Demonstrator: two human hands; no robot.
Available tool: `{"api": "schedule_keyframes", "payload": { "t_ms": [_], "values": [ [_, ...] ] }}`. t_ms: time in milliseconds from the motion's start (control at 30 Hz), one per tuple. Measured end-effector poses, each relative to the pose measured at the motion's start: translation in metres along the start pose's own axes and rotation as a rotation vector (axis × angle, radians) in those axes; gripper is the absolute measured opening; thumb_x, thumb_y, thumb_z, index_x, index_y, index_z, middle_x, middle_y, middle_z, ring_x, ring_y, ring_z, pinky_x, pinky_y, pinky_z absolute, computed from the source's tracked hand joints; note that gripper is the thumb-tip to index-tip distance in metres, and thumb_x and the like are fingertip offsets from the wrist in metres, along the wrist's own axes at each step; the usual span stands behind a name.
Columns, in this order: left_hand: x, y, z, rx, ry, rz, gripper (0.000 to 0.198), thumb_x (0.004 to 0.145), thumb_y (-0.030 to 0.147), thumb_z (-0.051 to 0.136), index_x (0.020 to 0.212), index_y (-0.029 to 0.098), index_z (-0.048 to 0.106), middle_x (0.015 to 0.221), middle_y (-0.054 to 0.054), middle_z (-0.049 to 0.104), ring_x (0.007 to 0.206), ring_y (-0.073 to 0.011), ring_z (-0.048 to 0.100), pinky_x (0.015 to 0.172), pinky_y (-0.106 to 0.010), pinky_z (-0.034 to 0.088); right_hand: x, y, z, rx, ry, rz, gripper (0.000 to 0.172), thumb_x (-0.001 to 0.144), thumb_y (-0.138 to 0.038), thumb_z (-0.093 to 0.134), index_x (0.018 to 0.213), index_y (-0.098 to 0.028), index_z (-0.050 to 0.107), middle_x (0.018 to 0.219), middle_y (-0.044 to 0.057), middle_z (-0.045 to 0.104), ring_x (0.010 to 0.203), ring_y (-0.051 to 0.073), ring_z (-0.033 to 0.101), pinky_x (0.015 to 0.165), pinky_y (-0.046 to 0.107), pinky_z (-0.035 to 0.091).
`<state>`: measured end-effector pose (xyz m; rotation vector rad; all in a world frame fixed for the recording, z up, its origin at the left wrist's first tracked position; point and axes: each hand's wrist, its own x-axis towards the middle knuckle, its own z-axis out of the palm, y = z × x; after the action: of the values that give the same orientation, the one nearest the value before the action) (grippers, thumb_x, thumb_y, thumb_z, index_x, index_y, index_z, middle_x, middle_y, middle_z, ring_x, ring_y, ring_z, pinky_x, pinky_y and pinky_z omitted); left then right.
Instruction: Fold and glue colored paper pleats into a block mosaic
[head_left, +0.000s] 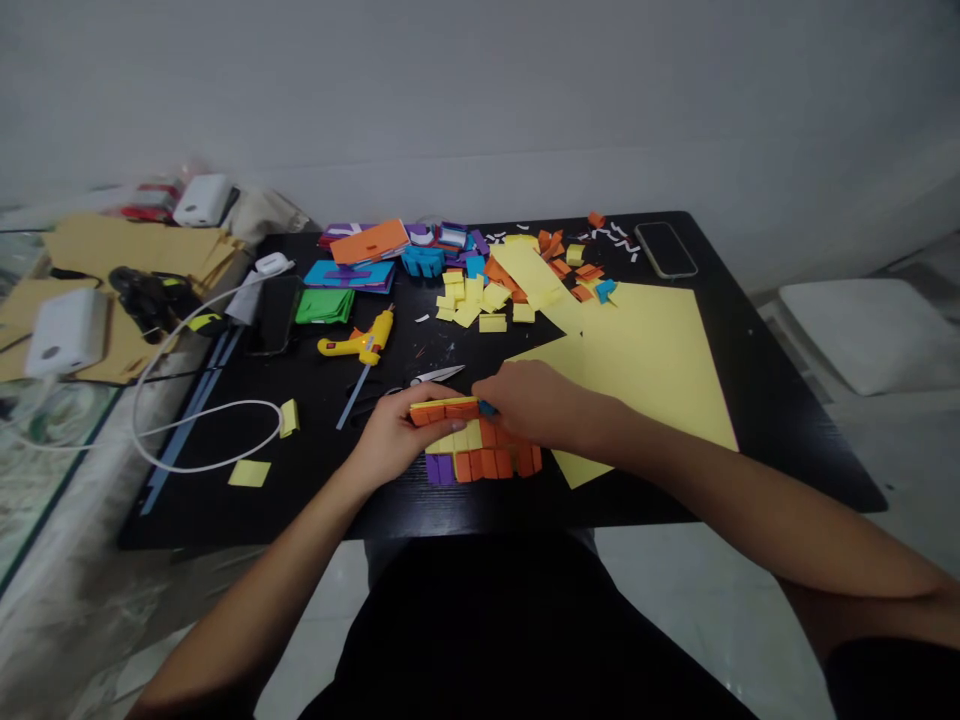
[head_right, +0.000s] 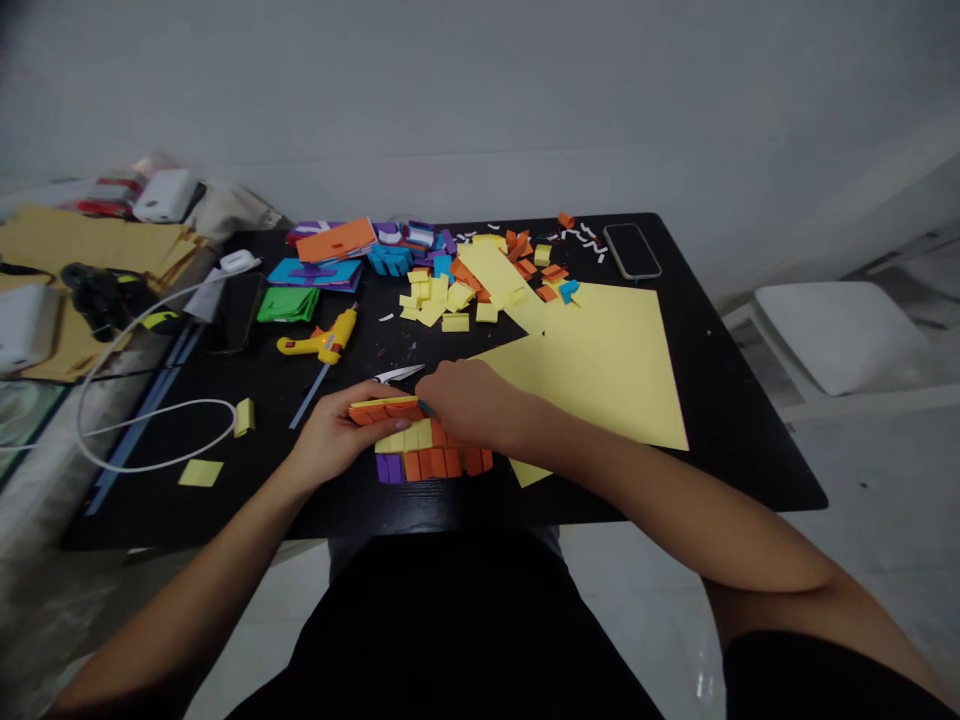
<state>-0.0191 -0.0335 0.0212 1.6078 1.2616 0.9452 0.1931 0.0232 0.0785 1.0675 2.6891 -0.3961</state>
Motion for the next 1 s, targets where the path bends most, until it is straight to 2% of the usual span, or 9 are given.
{"api": "schedule_keyframes", "payload": {
  "t_ms": [200, 267, 367, 533, 633, 700, 767, 833, 1000],
  "values": [
    [0.0, -0.01, -0.002, 0.279, 0.005, 0.218, 0.021, 0.093, 0.042, 0.077, 0.104, 0.025, 0.082, 0.095, -0.003, 0.084, 0.079, -0.0179, 0.076, 0.075, -0.025, 0.057, -0.001, 0.0, 0.016, -0.033, 0.069, -0.014, 0.017, 0.092, -0.007, 0.067, 0.106, -0.015, 0.072, 0.085, 0.011, 0.077, 0.074, 0.022, 0.069, 0.063, 0.031, 0.034],
    [-0.001, -0.013, -0.002, 0.324, -0.023, 0.272, 0.021, 0.097, 0.041, 0.073, 0.105, 0.024, 0.081, 0.094, -0.003, 0.083, 0.077, -0.0165, 0.076, 0.074, -0.024, 0.057, -0.003, 0.004, 0.014, 0.008, 0.035, -0.024, 0.016, 0.094, -0.021, 0.075, 0.108, -0.016, 0.071, 0.088, 0.011, 0.077, 0.077, 0.024, 0.069, 0.062, 0.031, 0.032],
    [-0.001, -0.015, -0.003, 0.378, -0.034, 0.36, 0.02, 0.102, 0.037, 0.068, 0.105, 0.021, 0.08, 0.093, -0.003, 0.083, 0.077, -0.0154, 0.077, 0.072, -0.022, 0.057, -0.006, 0.015, 0.005, 0.162, -0.053, -0.042, 0.036, 0.089, -0.048, 0.083, 0.105, -0.018, 0.072, 0.086, 0.008, 0.076, 0.078, 0.023, 0.068, 0.059, 0.029, 0.03],
    [0.001, -0.015, -0.005, 0.468, -0.067, 0.435, 0.015, 0.103, 0.024, 0.063, 0.107, 0.019, 0.076, 0.103, -0.005, 0.083, 0.089, -0.0166, 0.08, 0.08, -0.024, 0.06, -0.009, 0.018, 0.005, 0.201, -0.042, -0.046, 0.013, 0.102, -0.03, 0.069, 0.106, -0.019, 0.075, 0.086, 0.006, 0.077, 0.076, 0.019, 0.068, 0.06, 0.029, 0.032],
    [0.001, -0.013, -0.006, 0.57, -0.094, 0.447, 0.015, 0.099, 0.017, 0.063, 0.109, 0.02, 0.074, 0.108, -0.005, 0.083, 0.092, -0.0185, 0.08, 0.081, -0.027, 0.062, -0.012, 0.01, 0.018, 0.04, 0.012, -0.036, 0.012, 0.102, -0.018, 0.063, 0.108, -0.017, 0.073, 0.088, 0.008, 0.078, 0.075, 0.021, 0.07, 0.058, 0.031, 0.03],
    [-0.002, -0.011, -0.005, 0.66, -0.112, 0.434, 0.022, 0.094, 0.012, 0.064, 0.112, 0.02, 0.072, 0.108, -0.005, 0.082, 0.091, -0.0196, 0.08, 0.078, -0.029, 0.063, -0.015, 0.006, 0.028, -0.023, 0.055, -0.078, 0.019, 0.095, -0.006, 0.066, 0.111, -0.014, 0.071, 0.093, 0.008, 0.079, 0.077, 0.022, 0.072, 0.058, 0.032, 0.032],
    [-0.006, -0.008, -0.002, 0.761, -0.127, 0.412, 0.03, 0.091, 0.009, 0.064, 0.118, 0.019, 0.07, 0.104, -0.007, 0.082, 0.086, -0.0212, 0.08, 0.072, -0.029, 0.063, -0.02, 0.002, 0.038, -0.051, 0.122, -0.132, 0.028, 0.089, 0.001, 0.066, 0.114, -0.012, 0.069, 0.098, 0.01, 0.08, 0.082, 0.024, 0.074, 0.059, 0.032, 0.039],
    [-0.011, -0.006, 0.003, 0.851, -0.12, 0.411, 0.034, 0.091, 0.007, 0.061, 0.123, 0.016, 0.068, 0.1, -0.008, 0.081, 0.083, -0.0227, 0.08, 0.068, -0.03, 0.064, -0.025, 0.0, 0.047, -0.078, 0.218, -0.174, 0.026, 0.092, 0.001, 0.063, 0.114, -0.009, 0.069, 0.102, 0.012, 0.081, 0.087, 0.024, 0.076, 0.064, 0.033, 0.048],
    [-0.027, -0.009, 0.018, 0.875, -0.033, 0.574, 0.038, 0.098, 0.004, 0.054, 0.133, 0.012, 0.067, 0.123, -0.013, 0.08, 0.109, -0.0257, 0.08, 0.091, -0.038, 0.067, -0.034, -0.005, 0.076, -0.2, 0.517, -0.231, 0.032, 0.099, 0.002, 0.049, 0.125, -0.001, 0.069, 0.121, 0.02, 0.079, 0.108, 0.027, 0.077, 0.091, 0.037, 0.062]
  ]
}}
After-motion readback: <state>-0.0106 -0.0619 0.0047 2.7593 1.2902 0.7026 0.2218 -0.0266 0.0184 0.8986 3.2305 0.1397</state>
